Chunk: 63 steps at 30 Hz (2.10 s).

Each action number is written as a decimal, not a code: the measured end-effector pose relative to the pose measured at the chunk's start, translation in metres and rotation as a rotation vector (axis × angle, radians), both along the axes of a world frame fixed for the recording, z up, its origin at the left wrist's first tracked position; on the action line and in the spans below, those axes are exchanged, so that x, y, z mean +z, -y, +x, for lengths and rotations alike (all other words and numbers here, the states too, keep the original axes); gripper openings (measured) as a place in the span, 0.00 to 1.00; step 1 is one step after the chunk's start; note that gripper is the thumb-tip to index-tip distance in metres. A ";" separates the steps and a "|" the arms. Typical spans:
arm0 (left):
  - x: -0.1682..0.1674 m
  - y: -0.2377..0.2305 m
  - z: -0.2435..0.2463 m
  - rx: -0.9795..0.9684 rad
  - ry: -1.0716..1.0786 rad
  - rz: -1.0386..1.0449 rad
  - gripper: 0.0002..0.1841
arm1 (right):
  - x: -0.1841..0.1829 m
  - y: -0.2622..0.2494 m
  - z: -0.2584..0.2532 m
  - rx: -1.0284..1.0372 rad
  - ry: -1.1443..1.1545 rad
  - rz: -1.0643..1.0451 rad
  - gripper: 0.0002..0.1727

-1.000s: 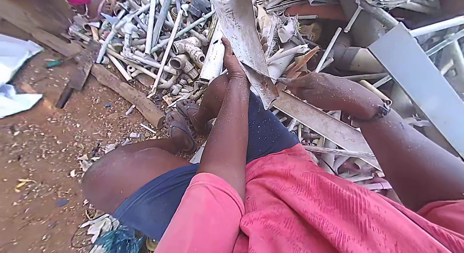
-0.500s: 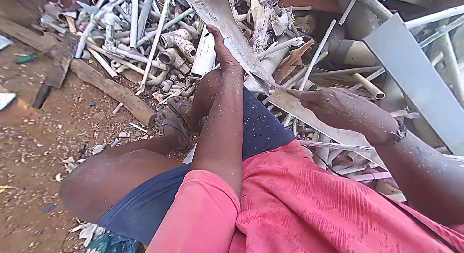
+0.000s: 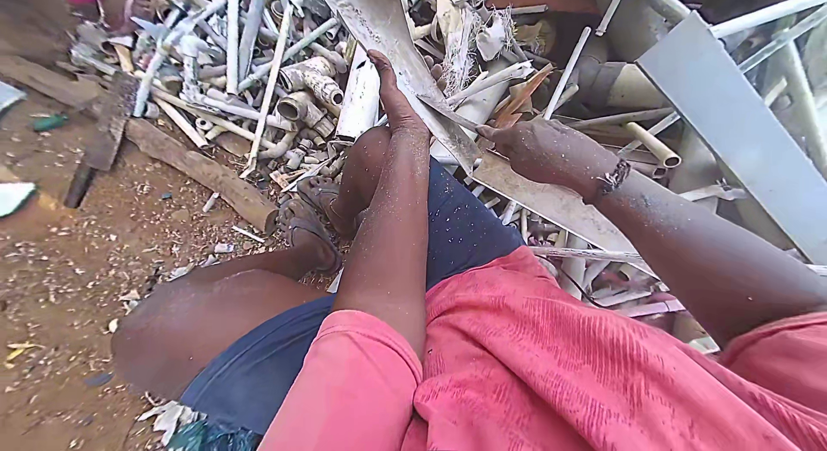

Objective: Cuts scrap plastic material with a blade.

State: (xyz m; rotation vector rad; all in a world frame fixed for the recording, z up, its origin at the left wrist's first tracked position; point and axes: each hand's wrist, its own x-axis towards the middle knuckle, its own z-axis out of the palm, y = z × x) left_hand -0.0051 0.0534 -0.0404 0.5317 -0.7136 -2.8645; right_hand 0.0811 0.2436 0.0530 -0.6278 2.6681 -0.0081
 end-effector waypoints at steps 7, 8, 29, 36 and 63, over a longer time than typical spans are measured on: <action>-0.005 0.012 -0.011 0.059 0.011 0.014 0.44 | 0.022 -0.034 0.023 0.027 0.032 -0.041 0.22; -0.007 0.009 -0.010 0.038 0.017 -0.005 0.44 | 0.016 -0.033 0.019 0.007 0.051 -0.029 0.24; 0.000 0.003 -0.002 -0.023 0.145 -0.002 0.45 | -0.008 -0.031 0.026 -0.025 -0.067 -0.090 0.23; -0.009 0.006 -0.005 -0.047 0.127 -0.038 0.48 | -0.006 -0.008 0.017 -0.030 -0.014 -0.034 0.25; 0.003 0.014 -0.004 0.053 -0.016 0.058 0.49 | 0.001 -0.070 0.053 -0.024 0.091 -0.209 0.19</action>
